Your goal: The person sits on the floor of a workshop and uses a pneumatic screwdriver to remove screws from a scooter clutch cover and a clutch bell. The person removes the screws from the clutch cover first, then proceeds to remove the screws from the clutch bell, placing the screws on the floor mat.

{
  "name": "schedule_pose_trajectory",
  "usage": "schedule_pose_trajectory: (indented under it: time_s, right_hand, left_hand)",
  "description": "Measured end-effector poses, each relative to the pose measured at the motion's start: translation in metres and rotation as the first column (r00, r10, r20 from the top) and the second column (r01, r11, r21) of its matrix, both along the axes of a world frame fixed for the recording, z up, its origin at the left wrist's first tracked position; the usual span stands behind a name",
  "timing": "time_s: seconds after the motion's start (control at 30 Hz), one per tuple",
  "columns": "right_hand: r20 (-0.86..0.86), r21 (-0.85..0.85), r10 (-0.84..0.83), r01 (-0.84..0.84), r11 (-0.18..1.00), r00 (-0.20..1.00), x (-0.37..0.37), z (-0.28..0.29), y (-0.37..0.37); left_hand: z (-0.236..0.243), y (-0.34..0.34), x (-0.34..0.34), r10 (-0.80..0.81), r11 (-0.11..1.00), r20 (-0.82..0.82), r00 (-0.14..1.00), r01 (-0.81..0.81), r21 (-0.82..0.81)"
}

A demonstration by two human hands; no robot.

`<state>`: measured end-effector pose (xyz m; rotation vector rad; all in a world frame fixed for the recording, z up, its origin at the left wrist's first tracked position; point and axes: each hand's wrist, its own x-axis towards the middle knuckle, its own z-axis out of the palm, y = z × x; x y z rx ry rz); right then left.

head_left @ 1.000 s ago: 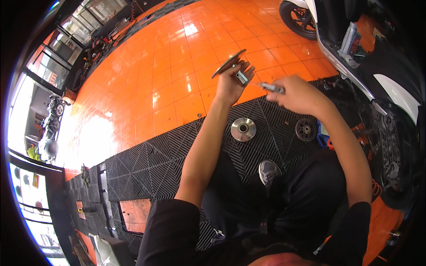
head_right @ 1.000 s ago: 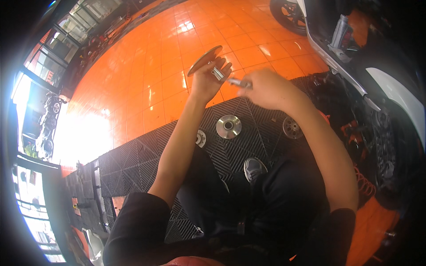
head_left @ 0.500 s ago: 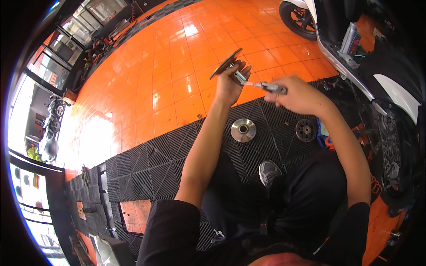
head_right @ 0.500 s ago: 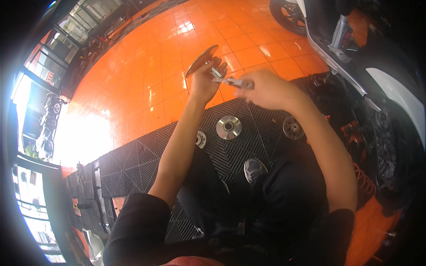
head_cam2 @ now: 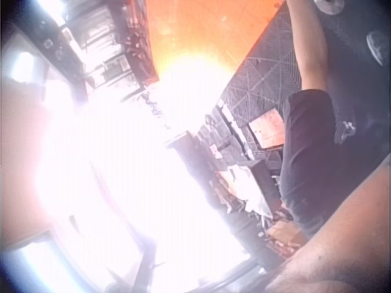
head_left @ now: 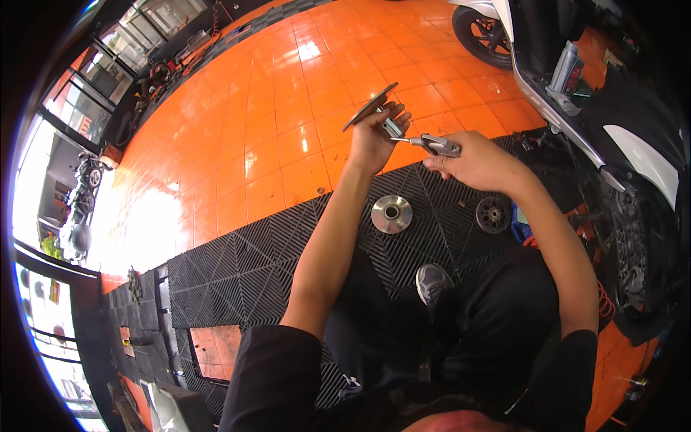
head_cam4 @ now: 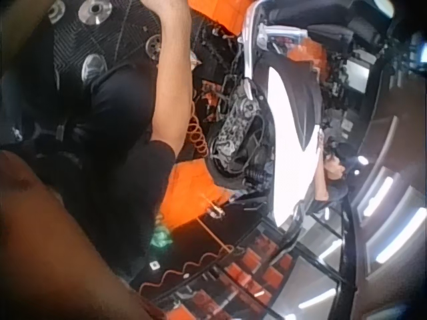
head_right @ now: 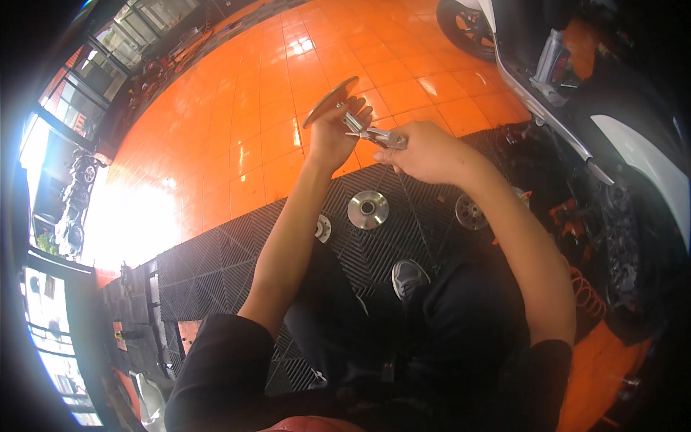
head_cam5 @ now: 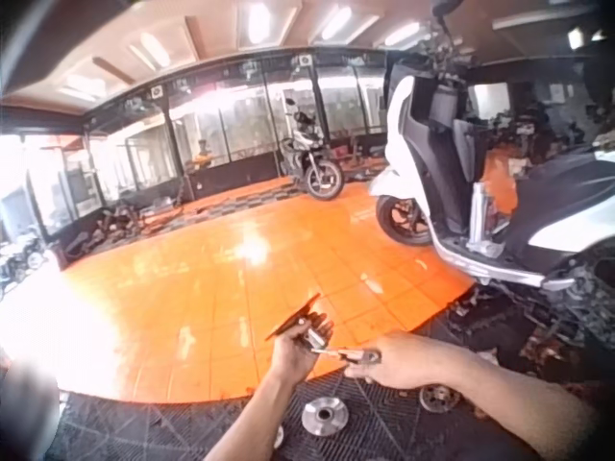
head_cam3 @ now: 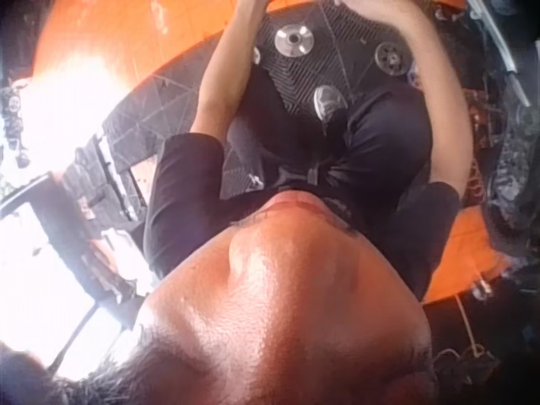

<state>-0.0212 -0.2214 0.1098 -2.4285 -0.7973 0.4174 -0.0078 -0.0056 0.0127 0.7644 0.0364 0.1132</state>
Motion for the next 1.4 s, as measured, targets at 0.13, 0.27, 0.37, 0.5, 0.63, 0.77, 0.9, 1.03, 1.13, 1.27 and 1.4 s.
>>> schedule_pose_trajectory:
  time_s: [0.13,0.27,0.37,0.5,0.63,0.77,0.9,1.03,1.13,1.27,1.4]
  right_hand:
    - [0.074,-0.032,-0.092,0.095,0.995,0.993,-0.004,0.007,0.005]
    - [-0.067,0.117,-0.051,0.058,0.991,0.996,0.005,-0.004,0.0]
    - [0.073,0.116,-0.143,0.134,0.984,0.987,-0.004,0.004,0.005]
    - [0.036,0.217,-0.122,0.112,0.97,0.992,0.001,-0.008,0.005]
    - [-0.085,0.262,-0.075,0.095,0.96,0.994,0.007,-0.005,0.005]
    - [0.207,0.112,-0.198,0.178,0.978,0.958,-0.005,0.008,0.009]
    - [-0.054,0.22,-0.048,0.059,0.974,0.997,-0.002,0.002,0.004]
    - [0.104,0.139,-0.178,0.162,0.977,0.979,0.005,0.004,0.005]
    - [-0.028,0.315,-0.051,0.057,0.947,0.998,0.0,-0.006,0.003]
    - [0.086,0.184,-0.177,0.159,0.97,0.98,0.005,0.002,0.005]
    - [0.125,0.17,-0.179,0.156,0.973,0.976,-0.003,0.0,0.004]
  left_hand:
    - [-0.004,0.004,0.003,-0.02,1.0,0.031,0.999,0.021,-0.02]
    - [-0.003,0.003,0.006,-0.081,0.985,-0.013,0.997,0.078,-0.152]
    - [-0.012,0.008,0.004,-0.091,0.982,0.003,0.996,0.09,-0.167]
    - [-0.017,0.013,0.01,-0.177,0.955,0.103,0.979,0.196,-0.224]
    - [-0.011,0.009,0.008,-0.149,0.973,0.072,0.986,0.159,-0.169]
    - [-0.01,0.009,0.005,-0.151,0.974,0.072,0.986,0.16,-0.16]
    - [-0.001,0.003,-0.002,-0.134,0.981,0.032,0.99,0.138,-0.139]
    - [-0.005,0.008,0.001,-0.185,0.965,0.059,0.981,0.193,-0.177]
    - [-0.006,0.006,0.001,-0.174,0.972,0.054,0.983,0.18,-0.152]
    - [-0.008,0.006,0.0,-0.182,0.97,0.073,0.981,0.191,-0.151]
    - [-0.008,0.007,0.002,-0.182,0.963,0.033,0.983,0.185,-0.194]
